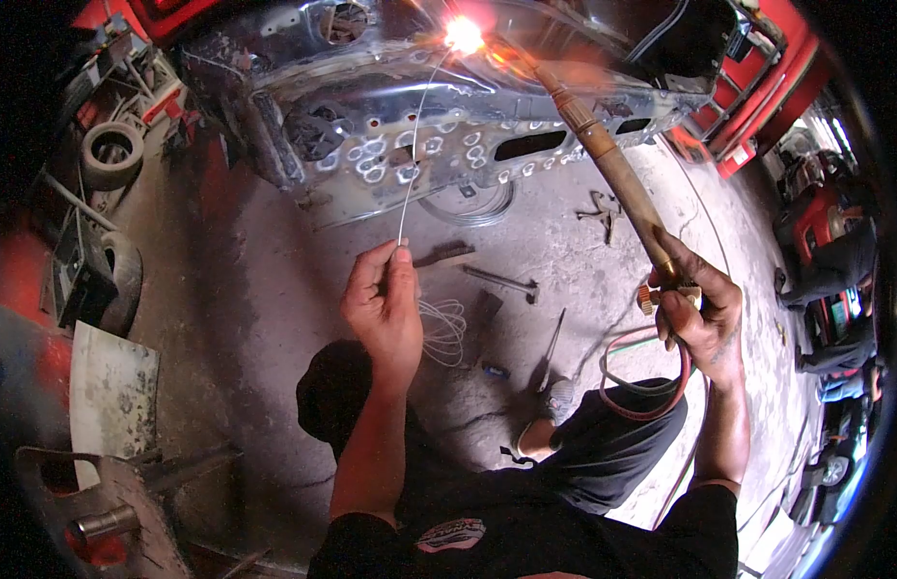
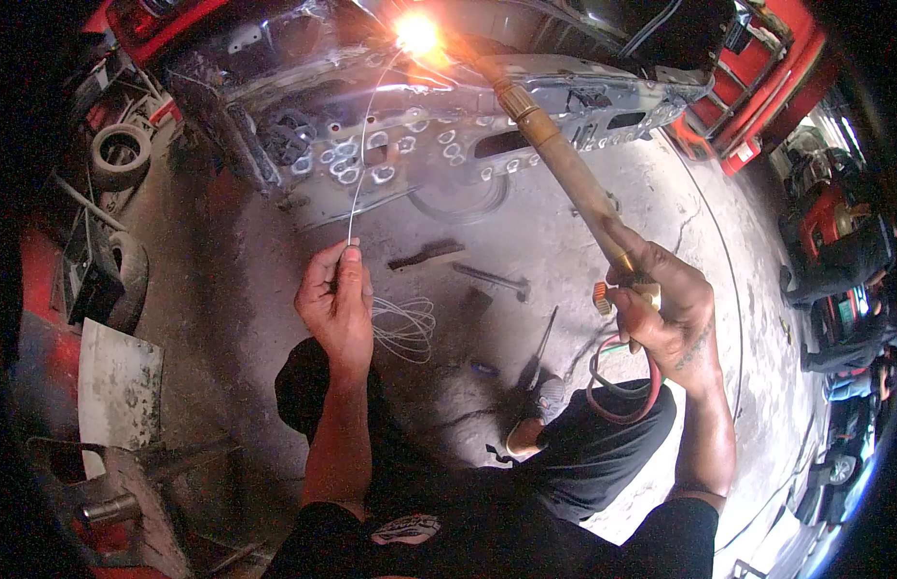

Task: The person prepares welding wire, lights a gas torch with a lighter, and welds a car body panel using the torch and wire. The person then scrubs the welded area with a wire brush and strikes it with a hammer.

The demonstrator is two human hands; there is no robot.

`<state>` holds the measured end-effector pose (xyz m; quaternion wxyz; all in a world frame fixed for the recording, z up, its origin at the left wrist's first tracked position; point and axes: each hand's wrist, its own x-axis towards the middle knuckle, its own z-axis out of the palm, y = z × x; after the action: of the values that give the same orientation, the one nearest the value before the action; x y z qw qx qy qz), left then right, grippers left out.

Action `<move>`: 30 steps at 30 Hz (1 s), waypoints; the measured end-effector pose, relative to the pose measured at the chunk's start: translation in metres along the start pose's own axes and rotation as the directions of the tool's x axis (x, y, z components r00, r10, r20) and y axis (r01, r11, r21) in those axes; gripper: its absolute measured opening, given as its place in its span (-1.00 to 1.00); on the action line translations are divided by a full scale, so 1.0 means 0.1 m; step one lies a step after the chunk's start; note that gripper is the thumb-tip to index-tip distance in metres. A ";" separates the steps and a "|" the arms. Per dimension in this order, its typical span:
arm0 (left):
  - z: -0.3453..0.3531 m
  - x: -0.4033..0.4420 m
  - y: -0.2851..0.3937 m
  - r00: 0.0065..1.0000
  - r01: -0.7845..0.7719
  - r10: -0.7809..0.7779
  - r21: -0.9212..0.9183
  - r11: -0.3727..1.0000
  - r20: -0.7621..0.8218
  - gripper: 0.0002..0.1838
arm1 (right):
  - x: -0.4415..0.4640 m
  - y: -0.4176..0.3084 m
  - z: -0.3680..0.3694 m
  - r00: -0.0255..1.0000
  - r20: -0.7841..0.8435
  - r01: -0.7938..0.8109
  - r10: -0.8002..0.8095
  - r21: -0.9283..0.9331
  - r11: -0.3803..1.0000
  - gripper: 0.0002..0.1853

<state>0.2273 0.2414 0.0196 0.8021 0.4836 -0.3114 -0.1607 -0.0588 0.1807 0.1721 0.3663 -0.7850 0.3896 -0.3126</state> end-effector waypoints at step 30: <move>0.00 0.00 0.00 1.000 -0.026 0.026 0.010 1.000 0.005 -0.89 | 0.00 -0.02 0.00 1.000 0.011 0.000 0.000 0.007 1.000 -0.40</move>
<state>0.2275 0.2411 0.0198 0.8010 0.4830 -0.3205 -0.1497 -0.0579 0.1816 0.1739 0.3712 -0.7854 0.3865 -0.3099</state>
